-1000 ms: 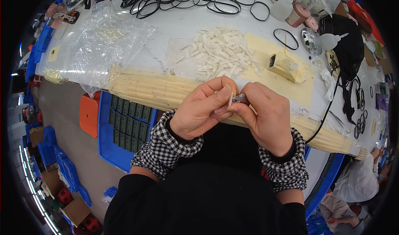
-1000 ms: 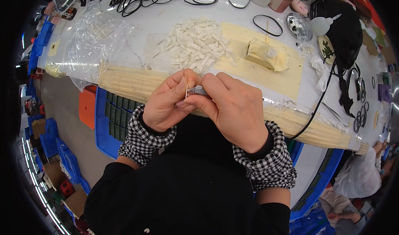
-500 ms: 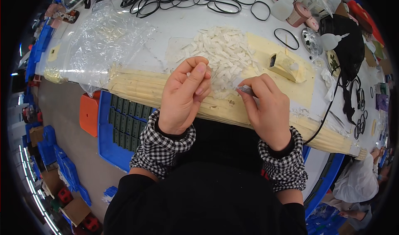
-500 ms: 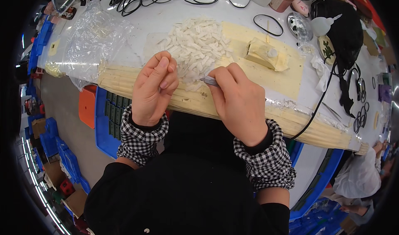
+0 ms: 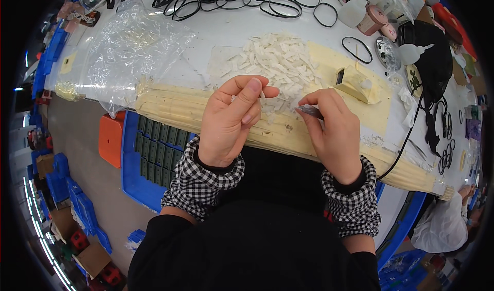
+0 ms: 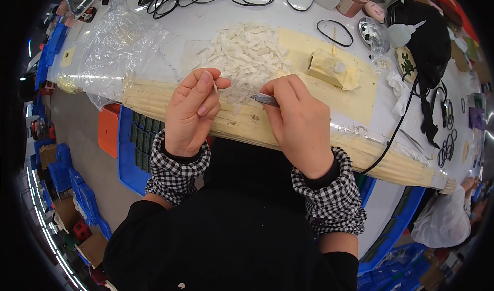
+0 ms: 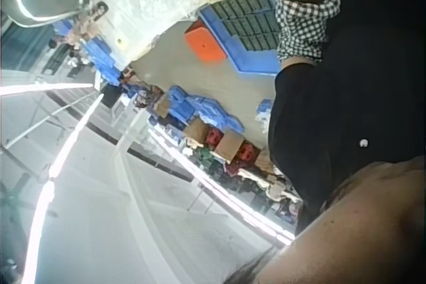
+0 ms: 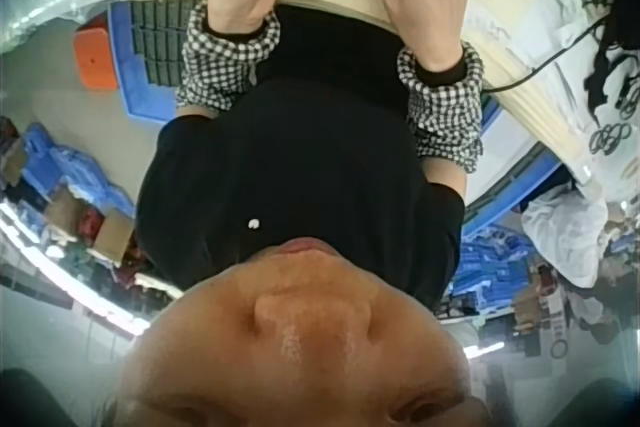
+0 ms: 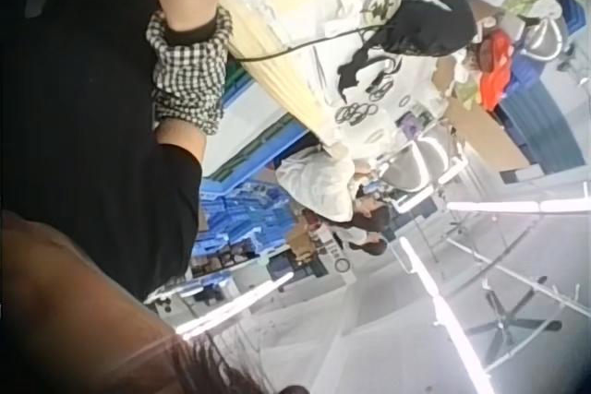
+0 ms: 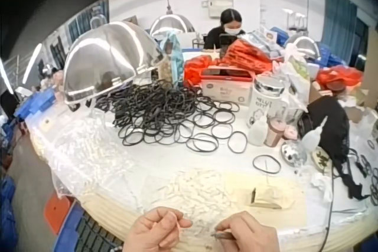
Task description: Assembling small white plastic components at a factory workbench using both hands.
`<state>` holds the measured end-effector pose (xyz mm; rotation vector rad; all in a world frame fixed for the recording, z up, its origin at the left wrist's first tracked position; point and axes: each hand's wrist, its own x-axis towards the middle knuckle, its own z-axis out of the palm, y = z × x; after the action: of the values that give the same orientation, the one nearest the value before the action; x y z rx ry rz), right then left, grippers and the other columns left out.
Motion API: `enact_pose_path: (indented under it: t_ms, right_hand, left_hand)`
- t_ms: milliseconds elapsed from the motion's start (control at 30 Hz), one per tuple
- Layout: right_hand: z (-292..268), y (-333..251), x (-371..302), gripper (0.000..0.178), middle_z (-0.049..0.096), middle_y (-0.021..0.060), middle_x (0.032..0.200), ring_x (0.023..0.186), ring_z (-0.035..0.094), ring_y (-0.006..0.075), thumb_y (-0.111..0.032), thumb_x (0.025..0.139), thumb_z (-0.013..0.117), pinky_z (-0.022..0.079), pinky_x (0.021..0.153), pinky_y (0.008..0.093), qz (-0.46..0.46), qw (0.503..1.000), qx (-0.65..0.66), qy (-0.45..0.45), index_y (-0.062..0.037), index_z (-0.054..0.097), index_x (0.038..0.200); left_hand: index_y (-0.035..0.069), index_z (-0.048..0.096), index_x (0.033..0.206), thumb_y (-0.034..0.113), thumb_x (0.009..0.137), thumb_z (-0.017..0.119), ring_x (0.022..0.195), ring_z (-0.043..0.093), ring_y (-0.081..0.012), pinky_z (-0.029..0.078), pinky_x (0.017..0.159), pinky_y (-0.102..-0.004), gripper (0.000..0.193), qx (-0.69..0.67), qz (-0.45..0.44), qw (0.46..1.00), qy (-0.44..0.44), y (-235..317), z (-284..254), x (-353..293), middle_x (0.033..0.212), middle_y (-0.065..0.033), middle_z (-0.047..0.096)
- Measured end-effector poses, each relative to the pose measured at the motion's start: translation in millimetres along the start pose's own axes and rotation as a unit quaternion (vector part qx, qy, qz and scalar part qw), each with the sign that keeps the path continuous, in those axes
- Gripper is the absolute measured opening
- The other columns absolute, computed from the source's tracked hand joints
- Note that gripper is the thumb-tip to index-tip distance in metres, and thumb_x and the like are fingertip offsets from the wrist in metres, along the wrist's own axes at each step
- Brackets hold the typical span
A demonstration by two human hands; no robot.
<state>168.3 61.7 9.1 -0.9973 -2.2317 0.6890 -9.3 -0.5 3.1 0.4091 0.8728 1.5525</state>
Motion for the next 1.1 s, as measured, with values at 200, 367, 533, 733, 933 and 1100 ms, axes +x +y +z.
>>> enact_pose_path:
  t_ms: [200, 367, 533, 733, 933, 1100]
  right_hand:
    - [-13.2, -12.2, 2.6, 0.022, 0.063, 0.0102, 0.082, 0.069, 0.065, 0.0202, 0.011, 0.072, 0.058, 0.050, 0.060, 0.0269, 0.029, 0.993, 0.109, 0.039, -0.0003, 0.060, 0.091]
    - [-21.3, -21.8, 3.2, 0.018, 0.064, 0.0095, 0.081, 0.068, 0.064, 0.0154, 0.011, 0.074, 0.061, 0.050, 0.060, 0.0237, 0.017, 0.992, 0.115, 0.044, 0.0012, 0.063, 0.089]
    - [-20.3, -29.0, 0.9, 0.014, 0.063, 0.0065, 0.080, 0.064, 0.059, 0.0085, 0.007, 0.074, 0.069, 0.047, 0.053, 0.0191, 0.040, 0.981, 0.182, 0.059, -0.0003, 0.065, 0.085]
    - [-14.5, -28.8, -6.8, 0.014, 0.062, 0.0040, 0.077, 0.058, 0.055, 0.0061, 0.003, 0.073, 0.073, 0.042, 0.048, 0.0177, 0.048, 0.979, 0.183, 0.076, -0.0015, 0.064, 0.084]
    - [-14.6, -29.5, -0.9, 0.022, 0.060, 0.0037, 0.075, 0.058, 0.055, 0.0109, -0.008, 0.073, 0.077, 0.043, 0.050, 0.0218, -0.036, 0.980, 0.190, 0.055, -0.0030, 0.062, 0.088]
    - [-21.1, -18.2, -0.3, 0.023, 0.057, 0.0050, 0.072, 0.058, 0.057, 0.0164, -0.017, 0.075, 0.075, 0.044, 0.050, 0.0255, -0.042, 0.995, 0.086, -0.027, -0.0041, 0.060, 0.087]
  left_hand:
    - [-0.002, 0.058, 0.102, 0.013, 0.094, 0.054, 0.052, 0.035, -0.0009, 0.031, 0.050, -0.0141, 0.018, 0.013, -0.006, 1.000, -0.020, 0.2, 3.3, -2.8, 0.097, -0.0153, 0.065]
    - [-0.001, 0.059, 0.099, 0.014, 0.094, 0.054, 0.052, 0.035, -0.0014, 0.032, 0.050, -0.0145, 0.016, 0.028, -0.010, 0.999, -0.033, -2.0, 8.5, -4.8, 0.096, -0.0146, 0.066]
    - [0.001, 0.057, 0.102, 0.017, 0.096, 0.051, 0.058, 0.037, -0.0029, 0.032, 0.053, -0.0168, 0.018, -0.003, -0.016, 0.996, -0.084, -6.4, 9.1, -6.2, 0.088, -0.0063, 0.062]
    - [0.004, 0.053, 0.101, 0.020, 0.098, 0.048, 0.062, 0.037, -0.0033, 0.031, 0.055, -0.0177, 0.018, -0.048, -0.122, 0.981, -0.140, -11.4, 19.6, -11.7, 0.078, 0.0022, 0.051]
    - [0.005, 0.054, 0.095, 0.020, 0.097, 0.050, 0.062, 0.037, -0.0029, 0.031, 0.055, -0.0171, 0.016, -0.058, -0.132, 0.982, -0.121, -15.9, 17.6, -10.5, 0.076, 0.0037, 0.050]
    - [0.005, 0.055, 0.093, 0.019, 0.097, 0.051, 0.060, 0.037, -0.0027, 0.031, 0.055, -0.0171, 0.015, -0.048, -0.132, 0.976, -0.168, -9.2, 12.2, -7.4, 0.075, 0.0030, 0.050]
